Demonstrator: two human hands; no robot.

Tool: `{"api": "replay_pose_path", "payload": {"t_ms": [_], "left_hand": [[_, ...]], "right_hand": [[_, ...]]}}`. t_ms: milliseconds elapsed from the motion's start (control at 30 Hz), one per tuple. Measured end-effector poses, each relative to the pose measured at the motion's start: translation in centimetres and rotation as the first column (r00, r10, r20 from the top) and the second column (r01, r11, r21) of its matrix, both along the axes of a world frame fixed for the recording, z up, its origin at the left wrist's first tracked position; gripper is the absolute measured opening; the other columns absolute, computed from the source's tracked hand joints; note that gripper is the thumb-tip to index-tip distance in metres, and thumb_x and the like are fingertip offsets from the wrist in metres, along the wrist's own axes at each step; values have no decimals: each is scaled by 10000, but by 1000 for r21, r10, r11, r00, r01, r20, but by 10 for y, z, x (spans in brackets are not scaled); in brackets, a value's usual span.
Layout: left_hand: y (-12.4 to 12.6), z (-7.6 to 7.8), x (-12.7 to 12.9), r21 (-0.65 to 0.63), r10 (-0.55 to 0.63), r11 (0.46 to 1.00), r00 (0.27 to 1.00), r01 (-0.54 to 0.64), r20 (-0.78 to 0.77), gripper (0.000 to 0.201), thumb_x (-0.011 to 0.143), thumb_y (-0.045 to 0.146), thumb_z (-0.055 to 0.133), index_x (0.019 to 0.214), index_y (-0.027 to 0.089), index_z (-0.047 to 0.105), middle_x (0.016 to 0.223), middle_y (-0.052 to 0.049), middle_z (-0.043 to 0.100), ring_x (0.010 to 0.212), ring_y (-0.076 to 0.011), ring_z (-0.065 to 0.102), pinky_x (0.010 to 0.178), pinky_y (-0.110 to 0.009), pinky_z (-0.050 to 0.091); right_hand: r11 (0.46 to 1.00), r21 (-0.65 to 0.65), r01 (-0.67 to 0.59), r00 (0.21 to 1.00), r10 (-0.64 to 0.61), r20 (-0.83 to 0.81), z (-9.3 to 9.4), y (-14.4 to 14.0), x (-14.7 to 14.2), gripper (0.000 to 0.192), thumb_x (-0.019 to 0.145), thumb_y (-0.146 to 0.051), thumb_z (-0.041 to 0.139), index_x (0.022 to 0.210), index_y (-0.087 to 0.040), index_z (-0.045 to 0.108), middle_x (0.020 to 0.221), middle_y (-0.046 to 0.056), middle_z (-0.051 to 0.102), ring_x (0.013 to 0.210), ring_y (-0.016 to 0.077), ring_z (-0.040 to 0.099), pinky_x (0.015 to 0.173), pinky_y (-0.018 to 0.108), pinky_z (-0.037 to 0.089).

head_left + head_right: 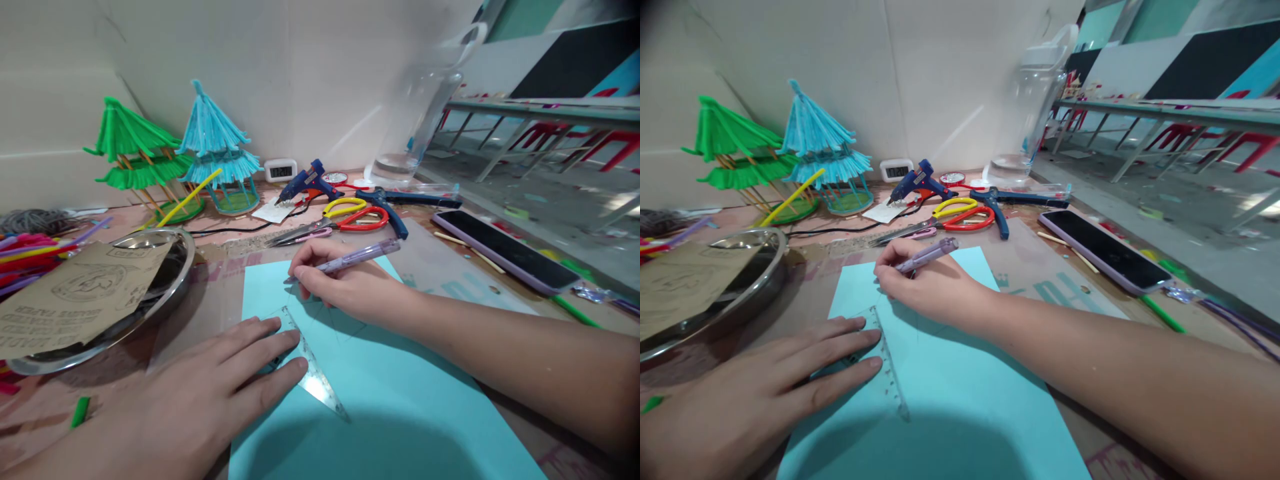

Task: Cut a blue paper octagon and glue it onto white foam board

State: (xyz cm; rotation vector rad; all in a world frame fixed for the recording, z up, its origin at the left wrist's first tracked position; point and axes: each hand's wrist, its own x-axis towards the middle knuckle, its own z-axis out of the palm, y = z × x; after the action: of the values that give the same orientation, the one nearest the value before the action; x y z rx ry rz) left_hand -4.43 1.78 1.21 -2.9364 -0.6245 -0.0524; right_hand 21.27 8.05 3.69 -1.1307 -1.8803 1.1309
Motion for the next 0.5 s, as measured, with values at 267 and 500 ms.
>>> {"api": "replay_pose_path", "payload": {"t_ms": [267,500], "left_hand": [[3,0,2,-36,7,999,999,-6,40,740,924,92,456,1600,313,250,1653,5,295,1449,-275,417,1061,-426,511],[1,0,0,-71,19,997,996,-13,83,712,944,94,471,1586,340,289,1629,15,359,1452,-257,416,1103,-399,480]], "right_hand": [[1000,17,-1,1000,1,7,-1,-1,2,97,909,-259,554,866,-183,596,688,-25,638,592,102,528,552,228,395],[1000,16,1,1000,-2,15,1,-2,1,80,907,-235,548,858,-186,587,695,-30,631,609,105,537,575,234,402]]}}
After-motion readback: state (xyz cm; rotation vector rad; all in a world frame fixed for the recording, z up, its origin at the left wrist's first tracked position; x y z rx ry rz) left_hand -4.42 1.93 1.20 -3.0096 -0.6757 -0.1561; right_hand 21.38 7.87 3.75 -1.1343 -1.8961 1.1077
